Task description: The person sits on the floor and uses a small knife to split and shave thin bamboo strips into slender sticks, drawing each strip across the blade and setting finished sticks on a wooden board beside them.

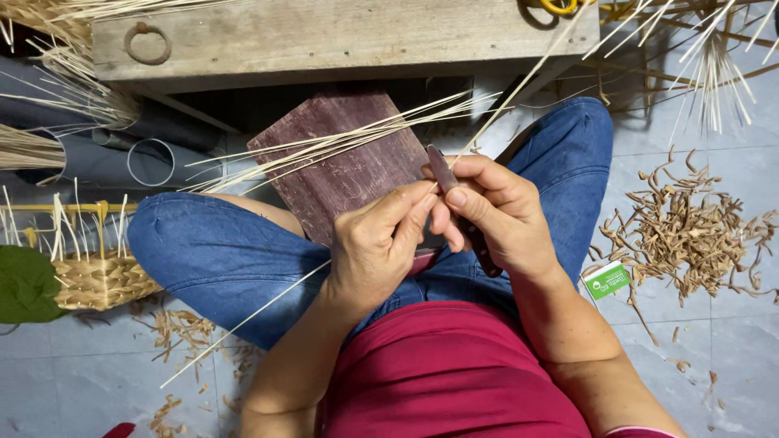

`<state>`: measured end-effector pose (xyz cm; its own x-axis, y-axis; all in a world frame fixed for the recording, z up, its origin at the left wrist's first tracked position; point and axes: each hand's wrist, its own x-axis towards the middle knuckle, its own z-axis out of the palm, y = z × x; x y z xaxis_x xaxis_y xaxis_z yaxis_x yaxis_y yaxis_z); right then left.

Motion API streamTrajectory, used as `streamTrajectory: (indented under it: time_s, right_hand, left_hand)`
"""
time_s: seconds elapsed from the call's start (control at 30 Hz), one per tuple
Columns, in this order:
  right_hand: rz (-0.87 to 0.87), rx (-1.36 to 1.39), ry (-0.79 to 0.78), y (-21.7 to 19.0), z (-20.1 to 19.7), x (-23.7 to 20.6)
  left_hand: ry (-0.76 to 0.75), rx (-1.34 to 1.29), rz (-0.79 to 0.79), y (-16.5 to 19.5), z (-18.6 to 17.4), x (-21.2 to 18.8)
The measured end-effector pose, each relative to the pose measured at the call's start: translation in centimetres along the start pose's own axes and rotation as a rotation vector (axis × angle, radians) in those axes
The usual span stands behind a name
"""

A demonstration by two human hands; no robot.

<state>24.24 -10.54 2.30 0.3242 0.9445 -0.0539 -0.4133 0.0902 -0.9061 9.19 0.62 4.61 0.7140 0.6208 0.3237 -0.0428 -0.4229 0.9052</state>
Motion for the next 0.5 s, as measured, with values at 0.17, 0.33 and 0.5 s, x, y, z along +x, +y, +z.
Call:
streamTrajectory:
  time_s: [0.17,0.33,0.5]
  right_hand:
    - [0.005,-0.016,-0.011,-0.4,0.2,0.0]
    - [-0.101,-0.175,0.020,-0.1,1.0,-0.5]
    - [-0.172,-0.427,0.065,0.8,1.1,-0.8]
  left_hand:
    - [0.003,0.056,-0.069,0.0,-0.1,0.0]
    - [0.072,0.132,-0.062,-0.2,-0.5,0.4]
    - [0.072,0.150,-0.047,-0.2,-0.5,0.4]
